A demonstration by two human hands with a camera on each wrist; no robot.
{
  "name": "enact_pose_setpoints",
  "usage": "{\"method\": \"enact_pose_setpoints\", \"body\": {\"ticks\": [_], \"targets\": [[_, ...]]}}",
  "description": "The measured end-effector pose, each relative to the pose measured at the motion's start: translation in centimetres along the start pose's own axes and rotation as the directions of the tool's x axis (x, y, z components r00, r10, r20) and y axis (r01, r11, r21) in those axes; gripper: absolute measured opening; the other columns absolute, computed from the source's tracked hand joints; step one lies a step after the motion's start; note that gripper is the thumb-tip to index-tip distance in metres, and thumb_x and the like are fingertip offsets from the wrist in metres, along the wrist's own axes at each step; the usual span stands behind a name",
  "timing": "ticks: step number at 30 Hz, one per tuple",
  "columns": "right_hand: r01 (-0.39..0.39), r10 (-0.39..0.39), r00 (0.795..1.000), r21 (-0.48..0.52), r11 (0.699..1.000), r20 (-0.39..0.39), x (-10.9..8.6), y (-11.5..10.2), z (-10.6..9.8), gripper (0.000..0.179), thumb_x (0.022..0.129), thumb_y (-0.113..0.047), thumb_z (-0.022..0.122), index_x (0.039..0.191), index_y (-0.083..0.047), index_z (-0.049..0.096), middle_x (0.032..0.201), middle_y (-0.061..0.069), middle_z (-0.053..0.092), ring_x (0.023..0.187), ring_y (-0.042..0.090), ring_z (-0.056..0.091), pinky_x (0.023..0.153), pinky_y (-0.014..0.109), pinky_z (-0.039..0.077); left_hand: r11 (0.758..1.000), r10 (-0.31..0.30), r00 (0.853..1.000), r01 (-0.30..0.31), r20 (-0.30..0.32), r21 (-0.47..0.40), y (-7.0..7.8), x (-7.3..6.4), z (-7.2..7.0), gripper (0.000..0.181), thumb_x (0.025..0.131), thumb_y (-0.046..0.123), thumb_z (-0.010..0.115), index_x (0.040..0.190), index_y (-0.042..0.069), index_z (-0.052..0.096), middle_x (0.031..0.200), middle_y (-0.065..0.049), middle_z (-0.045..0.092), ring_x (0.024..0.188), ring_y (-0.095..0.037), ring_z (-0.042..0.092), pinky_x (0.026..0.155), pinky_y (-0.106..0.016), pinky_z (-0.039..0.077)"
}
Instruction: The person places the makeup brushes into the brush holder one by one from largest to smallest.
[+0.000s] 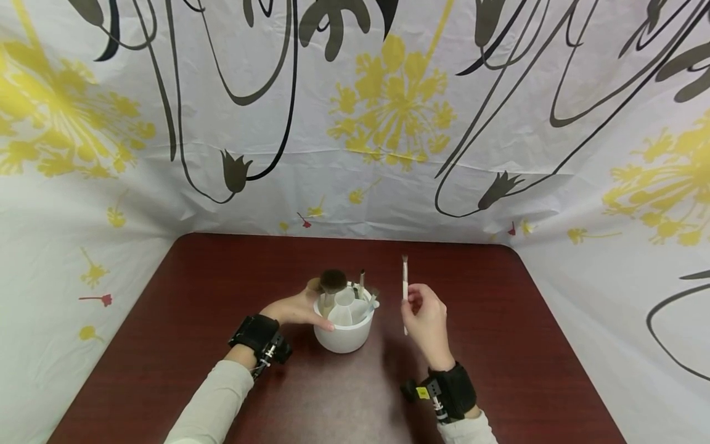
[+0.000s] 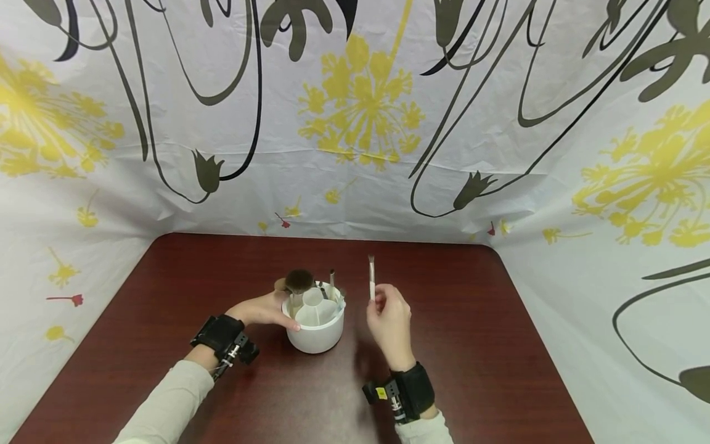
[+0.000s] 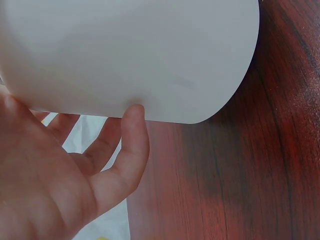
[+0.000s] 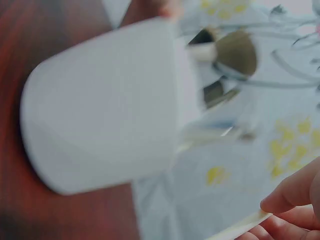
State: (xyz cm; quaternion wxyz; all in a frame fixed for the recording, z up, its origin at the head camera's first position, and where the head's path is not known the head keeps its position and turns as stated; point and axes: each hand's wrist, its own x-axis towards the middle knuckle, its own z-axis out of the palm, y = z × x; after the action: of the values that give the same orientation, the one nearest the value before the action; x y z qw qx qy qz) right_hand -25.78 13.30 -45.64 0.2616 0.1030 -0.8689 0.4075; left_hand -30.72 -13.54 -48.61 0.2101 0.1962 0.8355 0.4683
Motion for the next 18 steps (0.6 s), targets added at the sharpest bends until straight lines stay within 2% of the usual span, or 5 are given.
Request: {"method": "enact_pose_setpoints", "body": {"ticks": [4,8,12,18], "targets": [[0.062,-0.061,0.998,0.073,0.995,-0.014,0.5,-2.5,-0.5,0.02,0.075,0.005,0.066,0.093,0.001,0.058,0.077,0.007,0.059,0.067,0.014,0.056,0.057,0.026,0.047,1.0,0.002,1.0,-0.002,0.001,-0.014,0.1,-0.1,0.0,0.107,0.061,0.033,0.081,0.139,0.004,0.015,0.142,-0.018,0.016,0.127,-0.03,0.024,0.103,-0.049,0.022],[0.125,-0.125,0.992,0.115,0.985,-0.009,0.7,-4.1,-0.1,0.02,0.075,0.005,0.066,0.092,-0.001,0.057,0.08,0.007,0.059,0.07,0.013,0.057,0.06,0.027,0.049,1.0,0.011,1.0,-0.011,0.001,-0.011,0.0,-0.1,-0.1,0.106,0.061,0.033,0.081,0.139,0.004,0.015,0.141,-0.018,0.016,0.127,-0.03,0.025,0.103,-0.048,0.022],[0.171,-0.173,0.985,0.139,0.976,0.006,0.6,-4.9,0.9,0.022,0.074,0.007,0.065,0.092,-0.002,0.056,0.081,0.007,0.06,0.073,0.014,0.059,0.064,0.027,0.05,1.0,0.018,1.0,-0.018,0.008,-0.012,0.0,-0.1,-0.2,0.105,0.062,0.034,0.081,0.139,0.005,0.016,0.141,-0.017,0.016,0.127,-0.03,0.024,0.103,-0.048,0.023],[0.218,-0.227,0.973,0.16,0.963,0.039,0.0,-5.1,2.7,0.022,0.072,0.009,0.067,0.088,0.001,0.055,0.077,0.009,0.059,0.071,0.016,0.061,0.062,0.028,0.051,1.0,0.01,1.0,-0.01,0.004,-0.028,-0.1,0.0,0.1,0.107,0.062,0.034,0.081,0.14,0.004,0.015,0.142,-0.018,0.015,0.126,-0.03,0.027,0.102,-0.048,0.024]]}}
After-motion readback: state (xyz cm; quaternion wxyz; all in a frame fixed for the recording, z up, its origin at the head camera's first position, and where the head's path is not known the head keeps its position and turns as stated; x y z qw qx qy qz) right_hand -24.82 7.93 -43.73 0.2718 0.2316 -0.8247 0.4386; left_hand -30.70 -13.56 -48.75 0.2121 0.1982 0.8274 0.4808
